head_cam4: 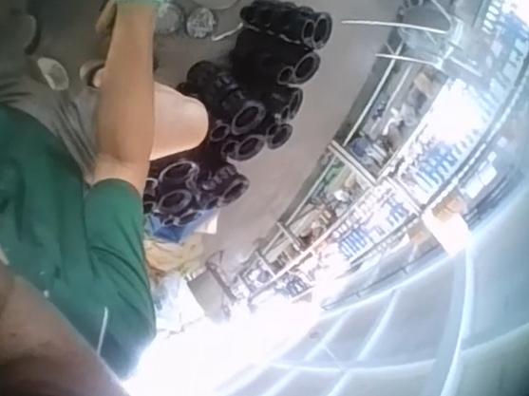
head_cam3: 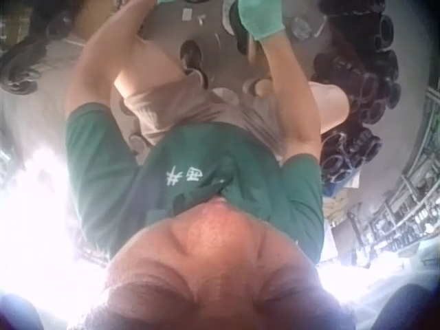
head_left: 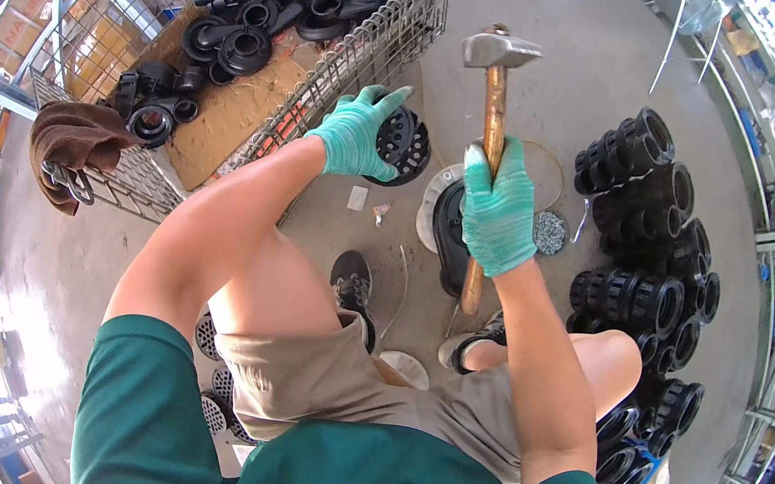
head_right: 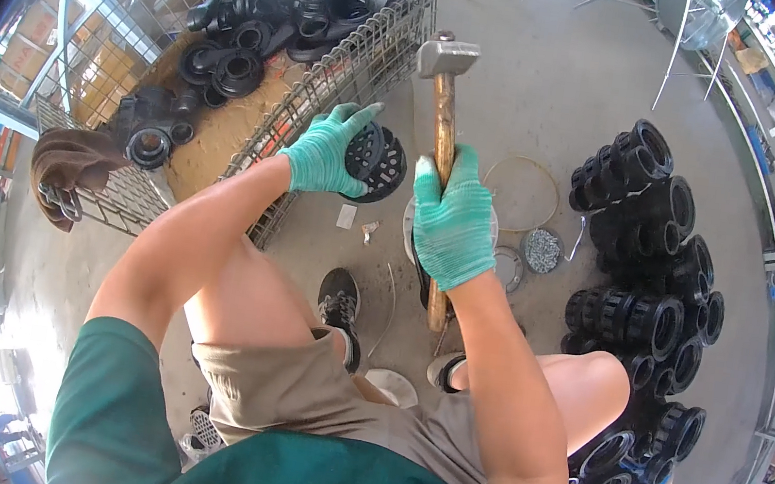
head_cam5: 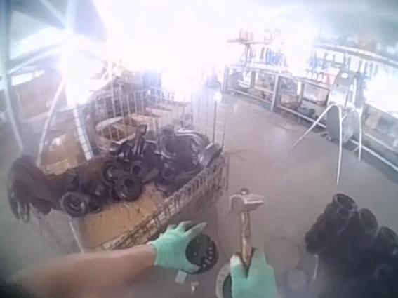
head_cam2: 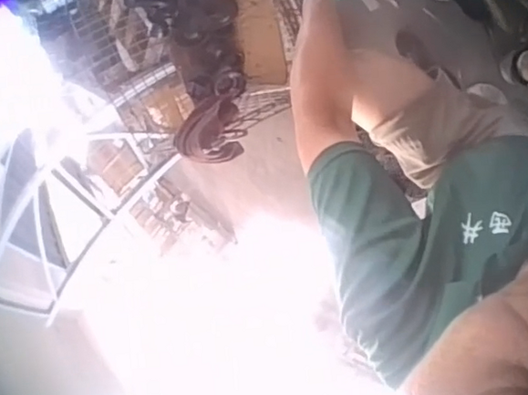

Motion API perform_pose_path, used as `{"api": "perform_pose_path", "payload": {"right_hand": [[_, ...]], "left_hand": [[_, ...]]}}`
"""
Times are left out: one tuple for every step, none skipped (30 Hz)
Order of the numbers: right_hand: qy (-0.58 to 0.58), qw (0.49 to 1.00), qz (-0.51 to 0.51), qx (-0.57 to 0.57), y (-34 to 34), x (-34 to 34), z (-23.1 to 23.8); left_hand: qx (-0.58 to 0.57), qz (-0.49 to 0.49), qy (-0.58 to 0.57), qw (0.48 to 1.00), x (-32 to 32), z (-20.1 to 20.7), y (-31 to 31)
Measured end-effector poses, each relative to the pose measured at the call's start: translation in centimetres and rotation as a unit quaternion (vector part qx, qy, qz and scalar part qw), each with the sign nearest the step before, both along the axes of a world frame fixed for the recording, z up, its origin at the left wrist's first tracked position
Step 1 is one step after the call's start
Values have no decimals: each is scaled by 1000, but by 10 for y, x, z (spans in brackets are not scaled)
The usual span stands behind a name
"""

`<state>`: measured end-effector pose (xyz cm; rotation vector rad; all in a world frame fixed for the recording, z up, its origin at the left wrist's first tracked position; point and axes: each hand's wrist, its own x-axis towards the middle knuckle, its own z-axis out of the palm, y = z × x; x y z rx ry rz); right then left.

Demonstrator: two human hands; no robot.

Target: The person places a metal plate onto a circular component, inserts a bolt and washer, and secures it using a pneumatic screwdriver. The person then picks up a black housing, places it onto a metal component, and uses a hammer to tap it into place before repeating the assembly process with another set of bolts and washers.

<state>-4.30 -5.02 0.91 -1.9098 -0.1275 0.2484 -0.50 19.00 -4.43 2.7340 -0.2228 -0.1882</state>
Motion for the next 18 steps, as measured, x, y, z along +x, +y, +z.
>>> {"api": "perform_pose_path", "payload": {"right_hand": [[-45, 999, -5, -9, -2, 1, -13], [-90, 996, -10, -18, -3, 2, -28], [-180, 979, 26, -98, -8, 6, -50], [130, 975, 113, -144, -12, 22, -56], [134, 973, 114, -152, -17, 26, -64], [138, 970, 121, -158, -14, 27, -61], [136, 970, 122, -158, -16, 26, -57], [129, 986, 54, -93, -22, 21, -52], [128, 991, -7, -30, -25, 11, -39], [127, 987, -34, 91, -20, 2, -20], [124, 985, -20, 119, -17, -4, -7], [114, 983, -11, 145, -18, -5, 1], [111, 983, -12, 146, -13, -5, -1], [93, 980, -2, 179, -5, -4, -9], [78, 974, 9, 210, -1, -6, -23], [-41, 999, 24, -11, -6, 2, -57], [46, 993, 69, -78, -12, 16, -85], [130, 987, 60, -71, -19, 21, -91]], "left_hand": [[-1, -2, -1, 1000, 0, 1, -2], [-15, 2, -12, 1000, 1, 2, -4], [-30, 5, -22, 999, 0, 3, -7], [-31, 0, -26, 999, -1, 4, -8], [5, -11, 6, 1000, -5, 4, -10], [45, -16, 39, 998, -9, 1, -6], [57, -22, 52, 997, -9, -4, -3], [57, -21, 50, 997, 0, -6, 1], [15, -14, 20, 1000, 2, -10, 4], [-24, -9, -3, 1000, -6, -12, 7], [-25, -5, 3, 1000, -6, -9, 8], [-26, -8, 1, 1000, -3, -9, 7], [-24, -16, -6, 1000, -1, -10, 8], [-22, -23, -14, 999, 1, -10, 9], [-38, -9, -16, 999, 0, -7, 7], [-57, -2, -17, 998, 1, -4, -2], [-81, 8, -27, 996, 2, -3, -5], [-24, 0, 3, 1000, 3, 0, -7]]}}
